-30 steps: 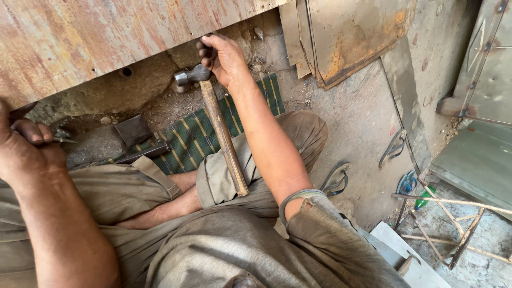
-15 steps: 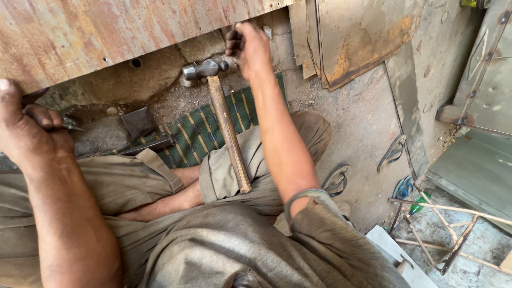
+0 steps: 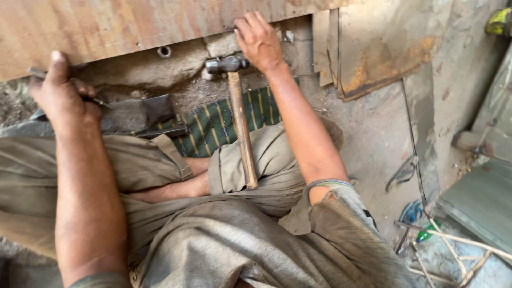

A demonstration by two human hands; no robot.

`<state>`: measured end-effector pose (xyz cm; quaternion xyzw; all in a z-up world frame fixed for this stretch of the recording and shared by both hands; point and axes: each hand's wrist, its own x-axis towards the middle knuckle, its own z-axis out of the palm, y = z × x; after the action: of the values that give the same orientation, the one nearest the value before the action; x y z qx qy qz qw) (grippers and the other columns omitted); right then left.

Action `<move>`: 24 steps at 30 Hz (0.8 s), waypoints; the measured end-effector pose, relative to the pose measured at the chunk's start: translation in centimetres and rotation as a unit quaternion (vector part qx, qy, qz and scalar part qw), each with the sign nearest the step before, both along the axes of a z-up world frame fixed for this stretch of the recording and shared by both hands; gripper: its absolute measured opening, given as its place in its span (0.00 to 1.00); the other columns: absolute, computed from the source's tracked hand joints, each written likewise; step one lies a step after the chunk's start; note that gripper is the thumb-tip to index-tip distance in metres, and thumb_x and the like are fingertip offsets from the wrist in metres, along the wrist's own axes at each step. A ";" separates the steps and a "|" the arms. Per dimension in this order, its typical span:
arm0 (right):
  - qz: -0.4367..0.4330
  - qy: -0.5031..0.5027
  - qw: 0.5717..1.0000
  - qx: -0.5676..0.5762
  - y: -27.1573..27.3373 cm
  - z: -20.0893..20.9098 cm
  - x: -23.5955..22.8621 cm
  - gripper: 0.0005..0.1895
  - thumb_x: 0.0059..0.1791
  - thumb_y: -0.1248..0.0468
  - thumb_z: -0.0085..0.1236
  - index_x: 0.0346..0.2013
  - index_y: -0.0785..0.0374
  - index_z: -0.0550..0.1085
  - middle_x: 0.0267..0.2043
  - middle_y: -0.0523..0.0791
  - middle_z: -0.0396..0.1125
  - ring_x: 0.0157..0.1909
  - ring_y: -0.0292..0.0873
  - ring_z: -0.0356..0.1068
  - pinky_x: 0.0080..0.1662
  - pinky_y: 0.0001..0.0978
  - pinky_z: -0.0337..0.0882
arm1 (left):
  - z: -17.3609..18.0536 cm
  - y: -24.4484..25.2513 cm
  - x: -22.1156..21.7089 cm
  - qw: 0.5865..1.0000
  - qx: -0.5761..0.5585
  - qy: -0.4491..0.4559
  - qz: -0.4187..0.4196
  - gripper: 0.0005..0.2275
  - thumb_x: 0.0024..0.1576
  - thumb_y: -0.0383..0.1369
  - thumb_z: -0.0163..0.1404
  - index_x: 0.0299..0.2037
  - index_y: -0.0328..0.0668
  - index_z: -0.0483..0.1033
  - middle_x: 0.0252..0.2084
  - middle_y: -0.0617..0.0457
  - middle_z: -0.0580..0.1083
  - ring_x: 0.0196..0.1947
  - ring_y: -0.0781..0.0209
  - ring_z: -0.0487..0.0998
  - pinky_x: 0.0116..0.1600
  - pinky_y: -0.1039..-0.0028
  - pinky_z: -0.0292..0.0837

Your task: The person sits on the floor and uses a hammer and chisel to repeatedly strike a large, rusty metal sheet. They adjust the sheet's position several times to work on different areas, continuing the hammering process throughout the clip.

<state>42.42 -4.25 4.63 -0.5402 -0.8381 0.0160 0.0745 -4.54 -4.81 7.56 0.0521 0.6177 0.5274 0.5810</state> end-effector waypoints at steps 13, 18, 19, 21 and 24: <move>0.088 -0.023 0.995 0.048 1.5 1.1 0.4 0.07 0.52 0.67 0.64 0.44 0.61 0.75 0.42 0.43 0.68 0.44 0.39 0.70 0.46 0.28 0.79 | 4.4 -1.6 9.8 0.961 -0.013 0.174 -0.217 0.05 0.56 0.30 0.62 0.38 0.37 0.82 0.34 0.52 0.83 0.28 0.70 0.84 0.36 0.83 0.84; 0.076 -0.040 0.994 0.070 0.8 0.7 0.0 0.07 0.49 0.70 0.63 0.39 0.62 0.73 0.38 0.45 0.66 0.41 0.40 0.68 0.42 0.28 0.78 | 0.6 -0.9 12.8 0.984 -0.026 0.154 -0.080 0.05 0.54 0.26 0.62 0.30 0.33 0.80 0.28 0.49 0.81 0.24 0.67 0.78 0.32 0.76 0.76; 0.067 -0.040 0.994 0.074 0.8 0.5 -0.3 0.07 0.48 0.70 0.63 0.39 0.63 0.73 0.38 0.45 0.66 0.40 0.40 0.68 0.42 0.28 0.78 | 0.4 -0.7 12.8 0.988 -0.038 0.138 -0.061 0.05 0.54 0.25 0.61 0.29 0.33 0.80 0.27 0.49 0.80 0.23 0.67 0.78 0.31 0.76 0.75; 0.048 -0.037 0.996 0.066 0.6 0.6 -0.6 0.07 0.49 0.71 0.62 0.39 0.62 0.73 0.38 0.45 0.66 0.40 0.40 0.68 0.40 0.27 0.78 | 0.3 -1.1 12.8 0.985 -0.040 0.154 -0.064 0.05 0.54 0.25 0.61 0.29 0.32 0.79 0.27 0.48 0.80 0.23 0.66 0.76 0.30 0.75 0.72; 0.049 -0.027 0.998 0.039 0.8 1.2 -0.7 0.06 0.52 0.71 0.62 0.40 0.62 0.73 0.38 0.45 0.66 0.41 0.40 0.68 0.42 0.28 0.78 | 0.4 -1.2 12.8 0.979 -0.066 0.179 -0.069 0.04 0.53 0.25 0.60 0.30 0.35 0.78 0.27 0.50 0.80 0.24 0.67 0.77 0.31 0.76 0.76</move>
<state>41.76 -3.46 5.87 -0.4952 -0.8653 -0.0274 0.0718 8.23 -5.96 7.91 0.1494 0.7399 0.4262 0.4985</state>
